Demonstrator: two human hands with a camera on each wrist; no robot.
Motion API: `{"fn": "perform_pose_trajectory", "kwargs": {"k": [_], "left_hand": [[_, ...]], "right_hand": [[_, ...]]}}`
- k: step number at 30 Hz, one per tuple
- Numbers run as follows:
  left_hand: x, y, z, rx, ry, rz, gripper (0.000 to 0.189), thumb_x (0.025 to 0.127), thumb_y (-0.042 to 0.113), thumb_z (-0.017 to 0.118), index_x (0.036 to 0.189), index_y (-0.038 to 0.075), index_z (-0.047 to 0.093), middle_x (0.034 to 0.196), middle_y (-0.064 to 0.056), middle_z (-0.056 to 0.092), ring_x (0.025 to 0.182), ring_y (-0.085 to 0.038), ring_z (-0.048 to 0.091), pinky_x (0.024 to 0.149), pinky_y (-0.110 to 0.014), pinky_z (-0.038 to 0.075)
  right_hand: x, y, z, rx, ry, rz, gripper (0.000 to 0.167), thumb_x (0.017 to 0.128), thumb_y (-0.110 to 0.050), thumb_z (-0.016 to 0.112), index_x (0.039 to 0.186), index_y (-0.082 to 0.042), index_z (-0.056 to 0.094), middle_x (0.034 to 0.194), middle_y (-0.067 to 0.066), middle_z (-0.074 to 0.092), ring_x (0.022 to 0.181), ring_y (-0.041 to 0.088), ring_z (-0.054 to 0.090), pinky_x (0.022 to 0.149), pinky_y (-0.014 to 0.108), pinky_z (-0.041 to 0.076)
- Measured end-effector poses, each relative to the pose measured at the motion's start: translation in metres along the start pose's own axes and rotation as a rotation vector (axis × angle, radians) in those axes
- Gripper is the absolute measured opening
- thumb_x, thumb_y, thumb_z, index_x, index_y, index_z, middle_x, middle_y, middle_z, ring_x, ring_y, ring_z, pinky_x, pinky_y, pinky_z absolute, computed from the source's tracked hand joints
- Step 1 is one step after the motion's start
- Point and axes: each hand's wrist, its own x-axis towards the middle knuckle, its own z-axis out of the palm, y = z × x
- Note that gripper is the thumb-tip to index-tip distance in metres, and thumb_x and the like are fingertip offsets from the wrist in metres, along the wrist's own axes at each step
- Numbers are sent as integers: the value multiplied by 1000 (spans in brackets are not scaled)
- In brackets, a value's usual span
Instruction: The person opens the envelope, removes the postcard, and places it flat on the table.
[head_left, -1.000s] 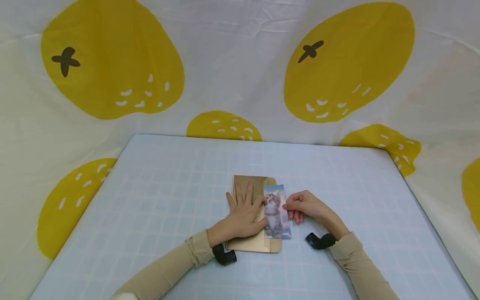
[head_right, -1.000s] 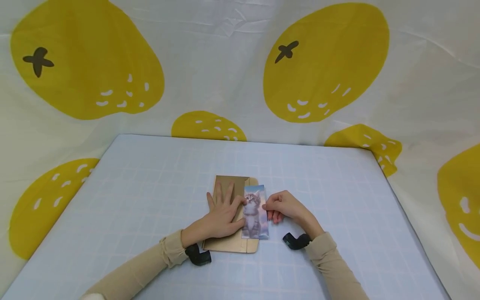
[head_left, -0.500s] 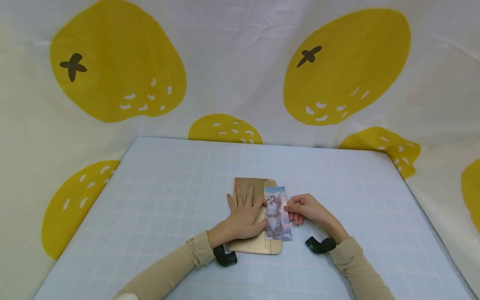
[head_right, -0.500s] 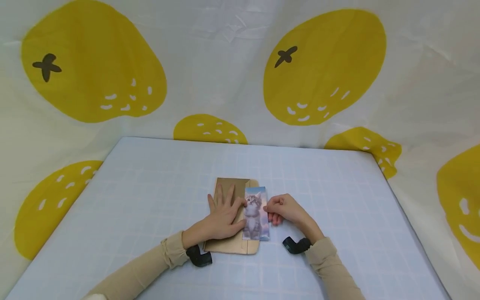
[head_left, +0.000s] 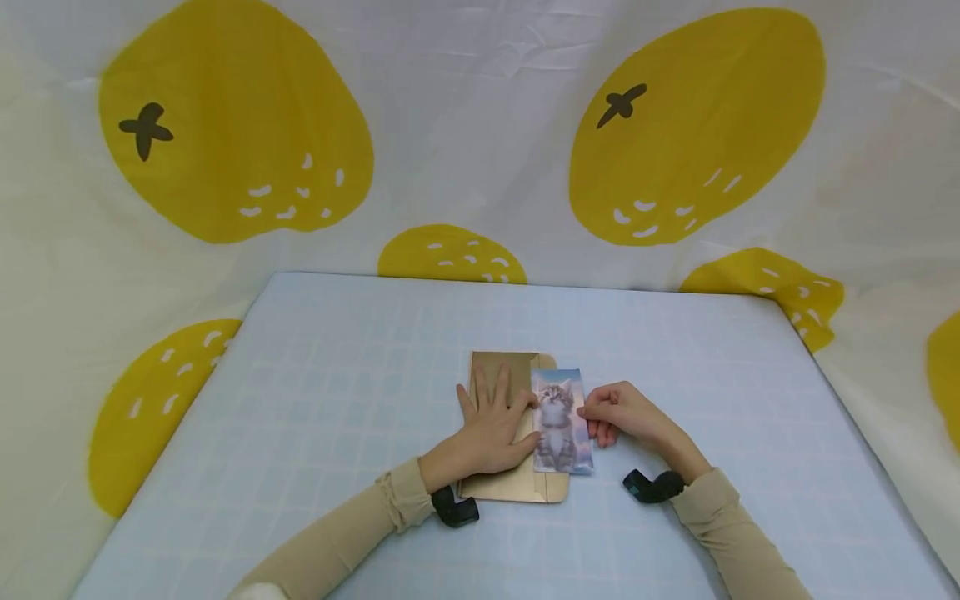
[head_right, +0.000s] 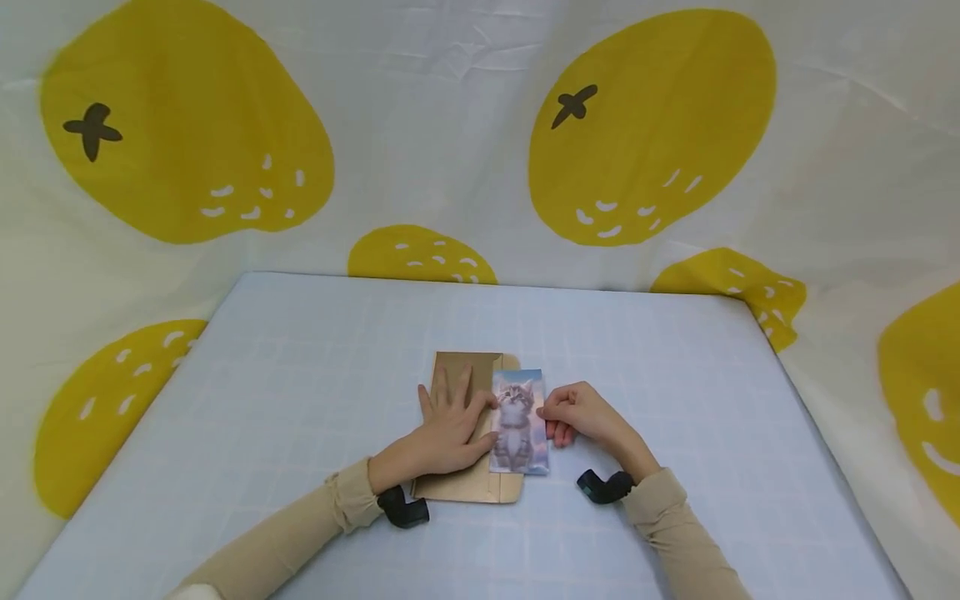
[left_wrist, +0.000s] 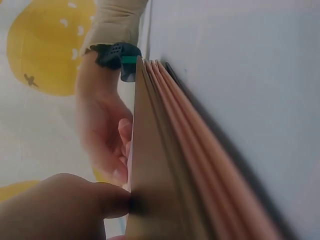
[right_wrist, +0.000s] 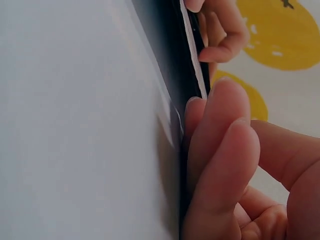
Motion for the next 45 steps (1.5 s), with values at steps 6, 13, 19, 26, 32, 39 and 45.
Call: {"fn": "perform_pose_trajectory", "kwargs": {"k": [6,13,19,26,32,39,45], "left_hand": [[3,1,2,6,-7,3,37,99,51,43,129,30,38,161,-26,-13,136,-55,-32,96,-83,-7],[1,1,1,15,8,0,36,100,51,44,128,29,40,161,-27,-10,137,-56,-29,95,-83,-5],[-1,0,-1,24,15,7,35,100,51,43,128,28,41,161,-28,-9,137,-58,-27,95,-84,-4],[1,-2,4,28,34,6,36,100,52,43,128,29,41,161,-28,-8,137,-57,-28,95,-84,-4],[1,-2,4,33,32,0,35,100,52,43,127,30,42,161,-27,-9,137,-56,-28,95,-84,-4],[-1,1,2,23,44,6,34,99,49,46,126,28,42,161,-28,-5,138,-58,-24,95,-84,-2],[-1,1,2,14,49,17,34,99,48,47,126,28,42,161,-29,-5,137,-59,-24,94,-84,-3]], "right_hand": [[-10,2,-14,-29,-6,-5,28,97,-14,63,82,10,61,62,10,63,48,12,59,48,25,50],[-16,9,-25,-18,-25,13,30,98,-14,62,82,11,60,62,9,63,48,12,59,48,25,50],[-22,14,-33,-38,-28,5,31,99,-15,61,82,12,60,63,11,62,49,13,59,49,26,50],[-29,15,-43,-47,-33,-1,31,99,-15,61,83,11,61,64,15,63,50,14,60,49,28,51],[-36,20,-50,-41,-21,20,32,99,-16,60,84,12,60,64,12,63,50,13,60,49,27,51],[-42,28,-58,-32,-12,30,33,99,-17,61,82,11,60,64,8,64,50,13,62,49,27,52],[-48,34,-68,-52,-13,21,34,101,-17,59,81,11,59,63,8,63,49,14,61,49,28,52]]}}
